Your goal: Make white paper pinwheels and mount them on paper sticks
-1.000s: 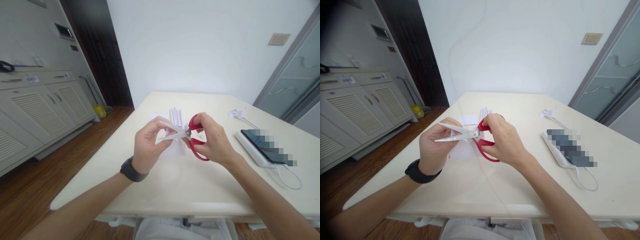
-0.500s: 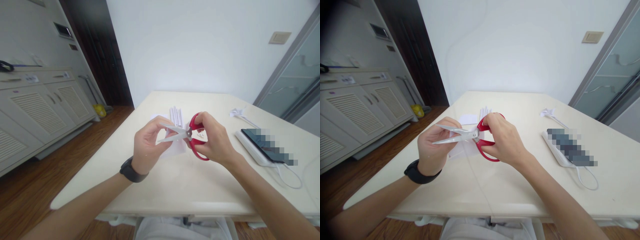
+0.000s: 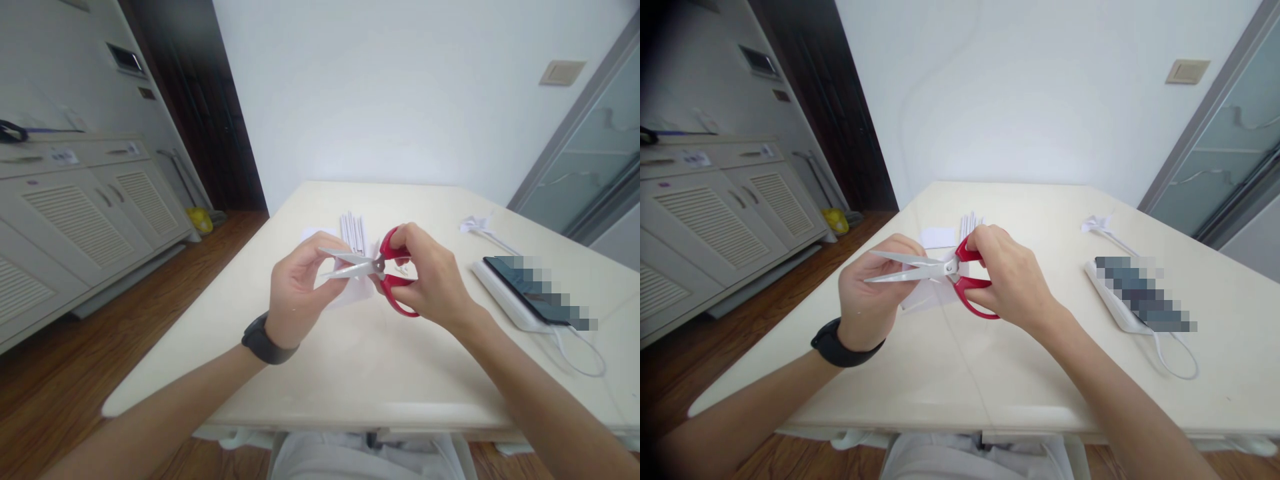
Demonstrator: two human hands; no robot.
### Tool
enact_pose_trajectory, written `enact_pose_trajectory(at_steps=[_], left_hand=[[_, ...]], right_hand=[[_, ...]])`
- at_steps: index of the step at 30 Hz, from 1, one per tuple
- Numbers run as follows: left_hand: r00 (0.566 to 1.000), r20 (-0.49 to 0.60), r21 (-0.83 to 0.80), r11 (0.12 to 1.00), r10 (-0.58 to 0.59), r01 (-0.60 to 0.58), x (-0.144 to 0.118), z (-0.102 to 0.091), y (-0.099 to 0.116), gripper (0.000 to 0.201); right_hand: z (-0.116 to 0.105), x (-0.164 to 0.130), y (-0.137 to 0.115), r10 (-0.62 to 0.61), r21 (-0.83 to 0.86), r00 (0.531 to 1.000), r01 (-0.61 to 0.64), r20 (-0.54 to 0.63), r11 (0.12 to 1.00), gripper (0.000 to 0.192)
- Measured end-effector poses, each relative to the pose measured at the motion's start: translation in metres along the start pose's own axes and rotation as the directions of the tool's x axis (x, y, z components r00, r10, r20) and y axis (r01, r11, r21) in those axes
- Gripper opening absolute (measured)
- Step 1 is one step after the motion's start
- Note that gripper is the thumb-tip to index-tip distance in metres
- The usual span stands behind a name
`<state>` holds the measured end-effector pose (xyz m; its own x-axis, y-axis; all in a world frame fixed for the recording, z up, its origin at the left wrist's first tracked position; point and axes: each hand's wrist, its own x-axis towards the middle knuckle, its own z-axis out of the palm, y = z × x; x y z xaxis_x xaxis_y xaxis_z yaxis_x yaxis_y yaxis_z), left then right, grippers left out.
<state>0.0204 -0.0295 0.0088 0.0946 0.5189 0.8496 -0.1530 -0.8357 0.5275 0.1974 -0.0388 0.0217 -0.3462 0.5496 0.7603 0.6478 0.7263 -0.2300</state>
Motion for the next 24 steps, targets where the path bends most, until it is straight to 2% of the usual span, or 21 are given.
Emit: enact_pose_trajectory(at_steps=[4, 7, 10, 14, 20, 24], left_hand=[[1.000, -0.005, 0.027, 1.000, -0.014, 0.014, 0.000, 0.000, 0.001, 0.003], [0.998, -0.013, 0.038, 0.998, -0.055, 0.055, 0.000, 0.000, 0.003, 0.003], [0.992, -0.001, 0.060, 0.990, -0.126, 0.126, 0.000, 0.000, 0.002, 0.002], [0.963, 0.090, 0.090, 0.965, -0.256, 0.248, 0.000, 0.000, 0.000, 0.004], [0.913, 0.142, 0.087, 0.923, -0.384, 0.374, -0.002, -0.003, -0.004, 0.006], [0.902, 0.150, 0.057, 0.914, -0.406, 0.402, -0.002, -0.005, -0.005, 0.007]], right_hand=[[-0.001, 0.001, -0.002, 0.030, 0.050, 1.000, -0.031, 0.001, 0.998, 0.033], [-0.004, 0.003, -0.005, 0.067, 0.231, 0.998, -0.069, 0.014, 0.971, 0.034], [-0.005, 0.005, -0.009, 0.151, 0.429, 0.987, -0.161, 0.057, 0.889, 0.035], [-0.003, 0.007, -0.010, 0.240, 0.572, 0.965, -0.254, 0.103, 0.780, 0.031], [0.000, 0.009, -0.008, 0.248, 0.669, 0.946, -0.322, 0.206, 0.670, 0.029], [0.002, 0.009, -0.008, 0.263, 0.658, 0.931, -0.365, 0.253, 0.658, 0.030]])
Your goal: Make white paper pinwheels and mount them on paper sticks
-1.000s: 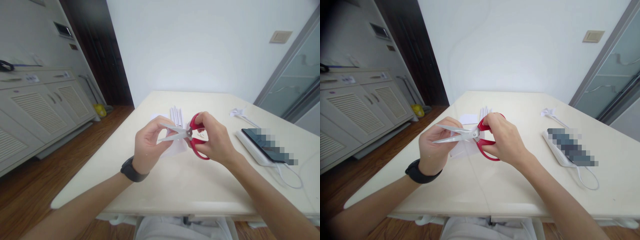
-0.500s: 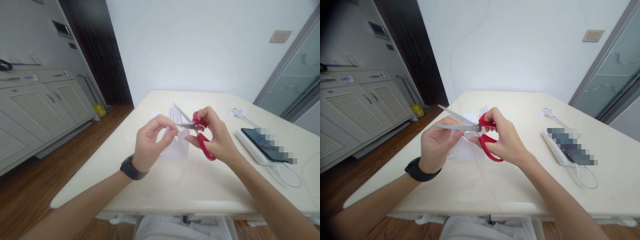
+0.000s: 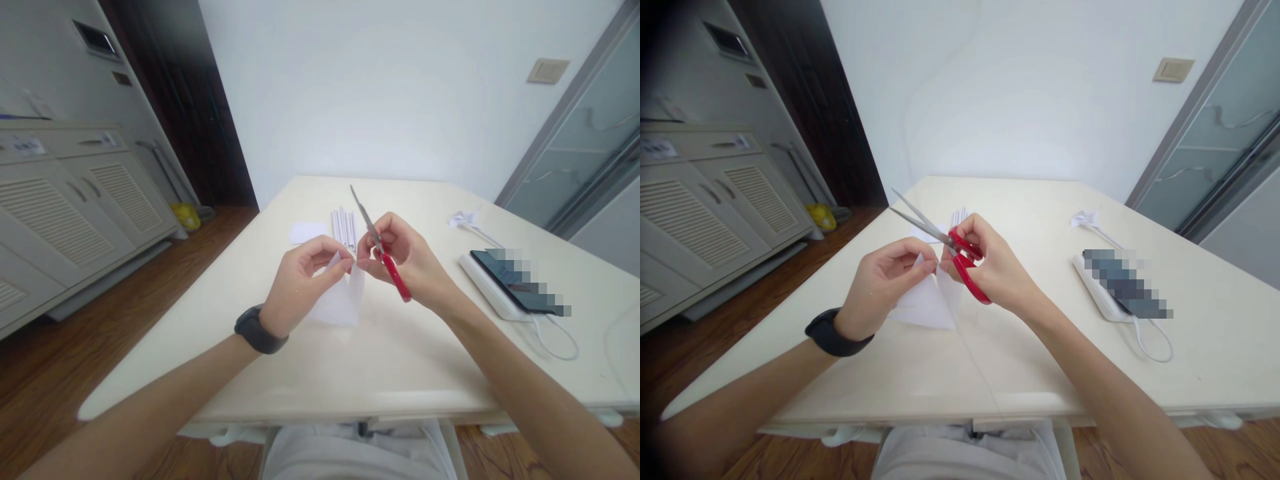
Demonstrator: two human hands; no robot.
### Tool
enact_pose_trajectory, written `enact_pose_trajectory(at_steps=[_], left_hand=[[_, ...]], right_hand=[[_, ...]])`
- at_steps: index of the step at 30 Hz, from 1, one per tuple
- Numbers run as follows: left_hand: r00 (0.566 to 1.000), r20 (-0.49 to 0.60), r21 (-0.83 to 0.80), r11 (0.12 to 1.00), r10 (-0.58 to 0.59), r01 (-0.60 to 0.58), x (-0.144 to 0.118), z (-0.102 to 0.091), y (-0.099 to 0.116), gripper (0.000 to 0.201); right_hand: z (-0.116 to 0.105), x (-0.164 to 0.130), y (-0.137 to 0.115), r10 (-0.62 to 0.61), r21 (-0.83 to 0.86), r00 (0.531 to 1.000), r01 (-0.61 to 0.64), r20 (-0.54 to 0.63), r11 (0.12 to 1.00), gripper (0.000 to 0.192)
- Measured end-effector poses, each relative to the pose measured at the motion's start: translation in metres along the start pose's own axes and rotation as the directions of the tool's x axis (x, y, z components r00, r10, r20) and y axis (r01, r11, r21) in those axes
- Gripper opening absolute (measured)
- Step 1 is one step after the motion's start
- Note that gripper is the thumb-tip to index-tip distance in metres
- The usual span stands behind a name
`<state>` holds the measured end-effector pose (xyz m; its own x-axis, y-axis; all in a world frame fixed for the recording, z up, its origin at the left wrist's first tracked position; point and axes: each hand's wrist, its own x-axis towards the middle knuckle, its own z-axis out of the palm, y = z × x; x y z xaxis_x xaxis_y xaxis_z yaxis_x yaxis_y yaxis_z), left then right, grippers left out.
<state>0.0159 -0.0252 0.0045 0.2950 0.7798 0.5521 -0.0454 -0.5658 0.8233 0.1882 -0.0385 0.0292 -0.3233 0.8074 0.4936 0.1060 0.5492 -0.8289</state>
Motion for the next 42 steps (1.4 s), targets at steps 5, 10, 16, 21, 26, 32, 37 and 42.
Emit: enact_pose_trajectory(at_steps=[5, 10, 16, 21, 26, 32, 37, 42], left_hand=[[0.999, 0.031, -0.043, 0.998, -0.033, 0.035, 0.001, 0.001, 0.002, 0.012], [0.998, 0.035, -0.139, 0.989, -0.047, 0.052, 0.005, -0.001, 0.000, 0.036], [0.993, 0.070, -0.141, 0.985, -0.090, 0.100, 0.006, -0.003, -0.007, 0.035], [0.995, 0.054, -0.154, 0.983, -0.089, 0.097, 0.006, -0.003, -0.007, 0.034], [0.999, -0.010, -0.121, 0.991, -0.053, 0.051, 0.008, -0.005, -0.005, 0.032], [0.989, 0.030, -0.007, 0.989, -0.147, 0.147, 0.007, -0.005, -0.003, 0.021], [0.994, 0.041, -0.012, 0.995, -0.100, 0.101, 0.006, -0.005, -0.006, 0.015], [1.000, 0.001, 0.016, 0.999, -0.028, 0.028, 0.006, -0.006, -0.006, 0.018]], right_hand=[[0.000, 0.001, 0.004, 0.021, 0.053, 1.000, -0.021, 0.010, 0.998, 0.029], [-0.004, 0.003, 0.008, 0.050, 0.128, 0.999, -0.049, -0.008, 0.991, 0.027], [-0.006, 0.004, 0.012, 0.069, 0.143, 0.997, -0.064, -0.033, 0.988, 0.023], [-0.006, 0.005, 0.017, 0.086, 0.161, 0.994, -0.075, -0.060, 0.984, 0.021], [-0.009, 0.006, 0.025, 0.104, 0.207, 0.987, -0.077, -0.124, 0.975, 0.018], [-0.013, 0.007, 0.031, 0.161, 0.207, 0.957, -0.112, -0.242, 0.972, 0.017], [-0.018, 0.010, 0.039, 0.203, 0.229, 0.931, -0.136, -0.303, 0.964, 0.016], [-0.021, 0.010, 0.045, 0.254, 0.259, 0.921, -0.178, -0.296, 0.949, 0.017]])
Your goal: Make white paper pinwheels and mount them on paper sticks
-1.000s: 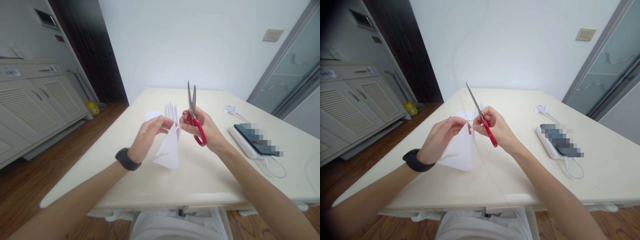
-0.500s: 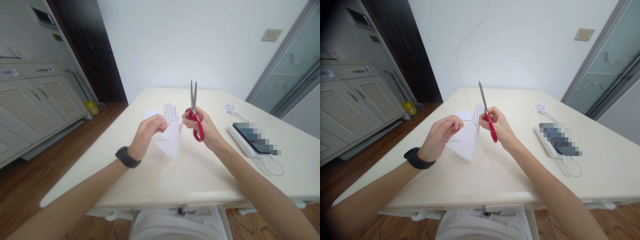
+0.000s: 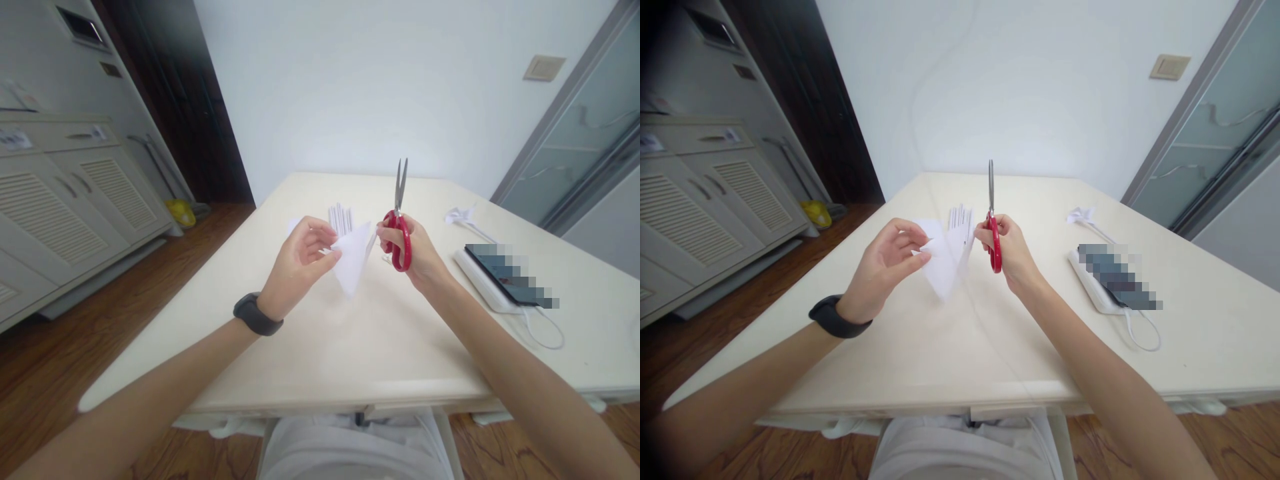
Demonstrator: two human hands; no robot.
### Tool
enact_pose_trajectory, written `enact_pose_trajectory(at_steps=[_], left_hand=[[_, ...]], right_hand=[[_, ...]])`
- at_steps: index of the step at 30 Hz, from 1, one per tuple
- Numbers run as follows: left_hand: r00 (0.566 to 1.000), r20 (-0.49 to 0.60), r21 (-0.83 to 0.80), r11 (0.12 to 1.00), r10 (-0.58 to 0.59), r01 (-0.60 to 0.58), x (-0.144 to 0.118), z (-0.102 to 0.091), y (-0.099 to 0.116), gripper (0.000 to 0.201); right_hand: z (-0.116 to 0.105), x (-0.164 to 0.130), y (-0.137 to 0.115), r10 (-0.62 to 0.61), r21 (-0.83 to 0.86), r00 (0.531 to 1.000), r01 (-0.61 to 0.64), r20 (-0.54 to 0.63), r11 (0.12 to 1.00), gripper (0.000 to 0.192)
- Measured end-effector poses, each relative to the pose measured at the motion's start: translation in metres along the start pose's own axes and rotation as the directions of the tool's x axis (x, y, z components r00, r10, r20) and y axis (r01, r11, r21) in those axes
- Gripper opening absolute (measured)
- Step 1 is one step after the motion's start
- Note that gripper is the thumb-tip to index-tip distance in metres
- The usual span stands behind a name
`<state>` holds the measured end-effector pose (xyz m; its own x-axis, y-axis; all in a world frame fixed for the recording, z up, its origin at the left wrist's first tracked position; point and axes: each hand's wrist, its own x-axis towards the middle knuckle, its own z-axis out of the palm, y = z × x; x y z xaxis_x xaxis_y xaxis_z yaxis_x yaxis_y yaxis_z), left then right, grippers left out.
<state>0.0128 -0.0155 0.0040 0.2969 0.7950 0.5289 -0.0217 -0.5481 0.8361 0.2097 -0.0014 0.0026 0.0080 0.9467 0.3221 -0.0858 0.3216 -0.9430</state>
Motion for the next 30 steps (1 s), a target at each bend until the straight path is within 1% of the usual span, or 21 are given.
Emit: enact_pose_trajectory(at_steps=[5, 12, 16, 18, 20, 22, 24, 26, 28, 30], left_hand=[[0.998, -0.048, 0.056, 0.997, 0.048, -0.045, 0.000, 0.001, 0.000, 0.008], [0.988, -0.141, 0.055, 0.997, 0.057, -0.049, 0.000, 0.002, 0.001, 0.010], [0.986, -0.158, 0.040, 0.998, 0.053, -0.047, 0.000, 0.001, 0.000, 0.007], [0.986, -0.154, 0.062, 0.997, 0.058, -0.049, 0.000, 0.000, 0.000, 0.005], [0.988, -0.138, 0.104, 0.993, 0.073, -0.059, -0.001, 0.000, 0.000, 0.004], [0.988, -0.116, 0.159, 0.984, 0.103, -0.084, -0.001, 0.000, 0.001, 0.004], [0.985, -0.097, 0.215, 0.969, 0.141, -0.118, -0.002, 0.000, 0.002, 0.004], [0.982, -0.086, 0.263, 0.954, 0.171, -0.143, -0.002, 0.000, 0.003, 0.005], [0.980, -0.078, 0.288, 0.945, 0.182, -0.153, -0.003, 0.001, 0.004, 0.005], [0.981, -0.073, 0.279, 0.948, 0.180, -0.153, -0.003, 0.001, 0.003, 0.006]], right_hand=[[0.001, -0.001, 0.000, 0.026, 0.007, 1.000, -0.026, 0.000, 1.000, 0.016], [0.002, -0.002, 0.002, 0.052, -0.010, 0.999, -0.052, 0.014, 0.999, 0.015], [0.002, -0.002, 0.004, 0.064, -0.061, 0.997, -0.062, 0.032, 0.996, 0.015], [0.003, -0.002, 0.002, 0.008, -0.102, 1.000, -0.007, 0.009, 0.995, 0.017], [0.005, -0.003, 0.000, -0.104, -0.144, 0.994, 0.100, -0.023, 0.985, 0.019], [0.009, -0.006, -0.005, -0.221, -0.183, 0.974, 0.210, -0.043, 0.960, 0.021], [0.014, -0.009, -0.009, -0.301, -0.214, 0.953, 0.286, -0.041, 0.934, 0.023], [0.019, -0.014, -0.012, -0.346, -0.226, 0.938, 0.338, 0.004, 0.914, 0.024], [0.022, -0.018, -0.013, -0.365, -0.207, 0.926, 0.377, 0.095, 0.903, 0.025], [0.025, -0.021, -0.013, -0.370, -0.178, 0.909, 0.403, 0.190, 0.898, 0.028]])
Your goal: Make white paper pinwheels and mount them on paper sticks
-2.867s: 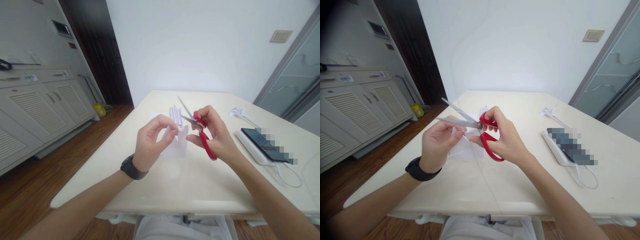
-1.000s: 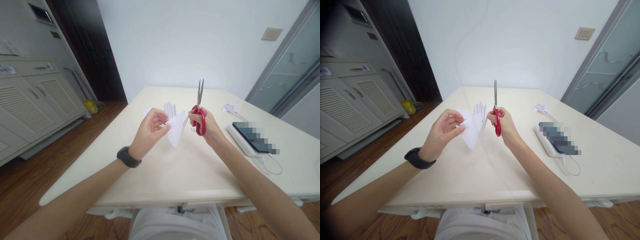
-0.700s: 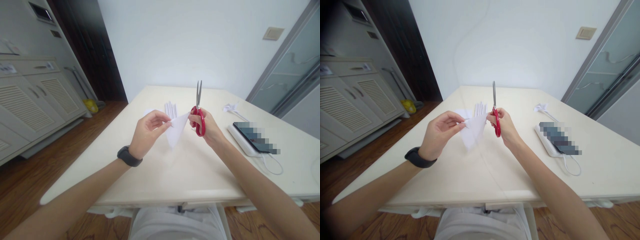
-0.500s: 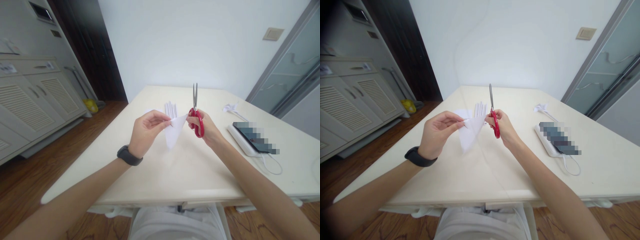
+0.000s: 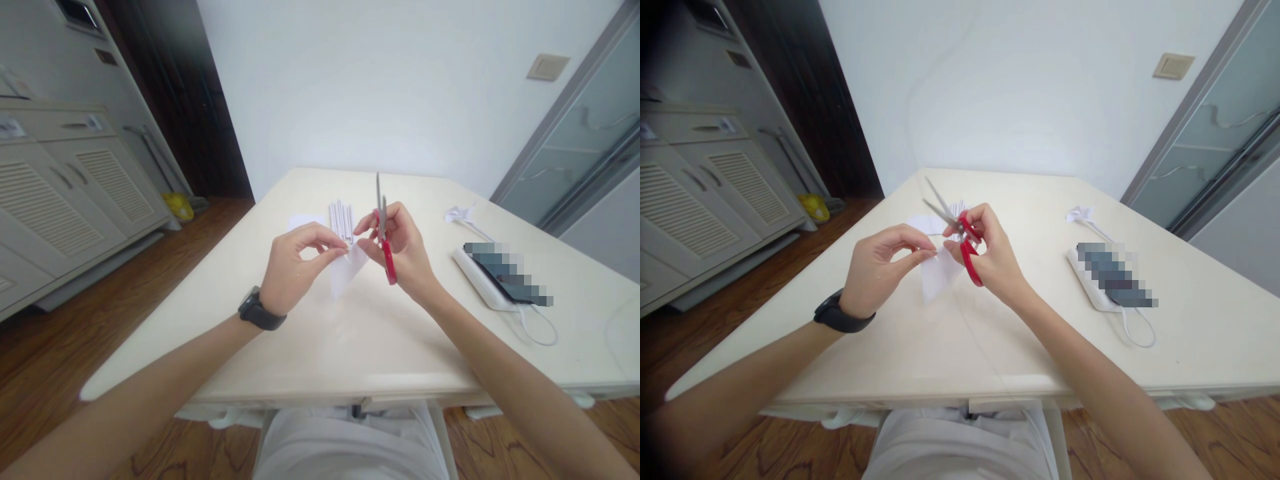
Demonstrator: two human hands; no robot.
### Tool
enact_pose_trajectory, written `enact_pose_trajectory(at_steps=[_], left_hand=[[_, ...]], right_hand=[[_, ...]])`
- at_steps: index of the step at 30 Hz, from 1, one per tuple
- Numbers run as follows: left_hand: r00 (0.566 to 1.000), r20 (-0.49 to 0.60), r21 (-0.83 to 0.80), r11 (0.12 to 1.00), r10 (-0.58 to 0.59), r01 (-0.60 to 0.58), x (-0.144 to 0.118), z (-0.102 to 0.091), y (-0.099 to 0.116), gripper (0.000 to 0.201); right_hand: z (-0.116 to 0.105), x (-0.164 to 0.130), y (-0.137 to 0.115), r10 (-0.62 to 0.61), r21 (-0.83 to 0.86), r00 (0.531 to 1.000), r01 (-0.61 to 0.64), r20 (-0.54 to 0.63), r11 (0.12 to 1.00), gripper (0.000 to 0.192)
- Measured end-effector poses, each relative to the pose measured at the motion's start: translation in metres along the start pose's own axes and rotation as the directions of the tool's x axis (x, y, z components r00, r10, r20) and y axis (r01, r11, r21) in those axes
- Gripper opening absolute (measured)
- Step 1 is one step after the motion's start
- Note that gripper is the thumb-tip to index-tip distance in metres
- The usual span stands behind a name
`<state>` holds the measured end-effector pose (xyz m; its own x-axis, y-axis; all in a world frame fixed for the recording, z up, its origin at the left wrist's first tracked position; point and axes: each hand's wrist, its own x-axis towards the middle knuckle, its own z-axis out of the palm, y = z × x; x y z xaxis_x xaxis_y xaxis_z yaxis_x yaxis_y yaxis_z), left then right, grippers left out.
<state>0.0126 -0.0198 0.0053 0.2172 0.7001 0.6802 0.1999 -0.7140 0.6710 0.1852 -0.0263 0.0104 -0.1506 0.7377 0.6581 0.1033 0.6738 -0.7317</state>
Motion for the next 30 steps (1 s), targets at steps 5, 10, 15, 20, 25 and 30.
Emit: enact_pose_trajectory(at_steps=[5, 10, 15, 20, 25, 30], left_hand=[[0.999, 0.013, -0.074, 0.997, -0.035, 0.036, -0.0003, 0.0009, -0.0011, 0.010], [0.996, 0.035, -0.139, 0.986, -0.087, 0.091, 0.0005, 0.0015, 0.0000, 0.011], [0.992, 0.055, -0.213, 0.969, -0.112, 0.122, 0.0013, 0.0016, 0.0009, 0.009], [0.980, 0.095, -0.280, 0.940, -0.173, 0.193, 0.0014, 0.0019, -0.0012, 0.009], [0.950, 0.172, -0.367, 0.878, -0.260, 0.306, 0.0011, 0.0027, -0.0054, 0.011], [0.931, 0.213, -0.414, 0.836, -0.295, 0.360, 0.0006, 0.0050, -0.0080, 0.013]], right_hand=[[0.0041, -0.0037, -0.0015, 0.009, -0.021, 0.997, -0.007, 0.074, 1.000, 0.031], [0.0050, -0.0041, -0.0024, 0.054, 0.010, 0.995, -0.055, 0.079, 0.998, 0.032], [0.0065, -0.0040, -0.0004, 0.057, 0.107, 0.994, -0.067, 0.091, 0.992, 0.031], [0.0067, -0.0036, -0.0001, 0.050, 0.159, 0.992, -0.068, 0.113, 0.985, 0.028], [0.0072, -0.0035, -0.0018, 0.060, 0.138, 0.992, -0.075, 0.110, 0.988, 0.030], [0.0078, -0.0032, -0.0012, 0.050, 0.144, 0.993, -0.065, 0.104, 0.987, 0.030]])
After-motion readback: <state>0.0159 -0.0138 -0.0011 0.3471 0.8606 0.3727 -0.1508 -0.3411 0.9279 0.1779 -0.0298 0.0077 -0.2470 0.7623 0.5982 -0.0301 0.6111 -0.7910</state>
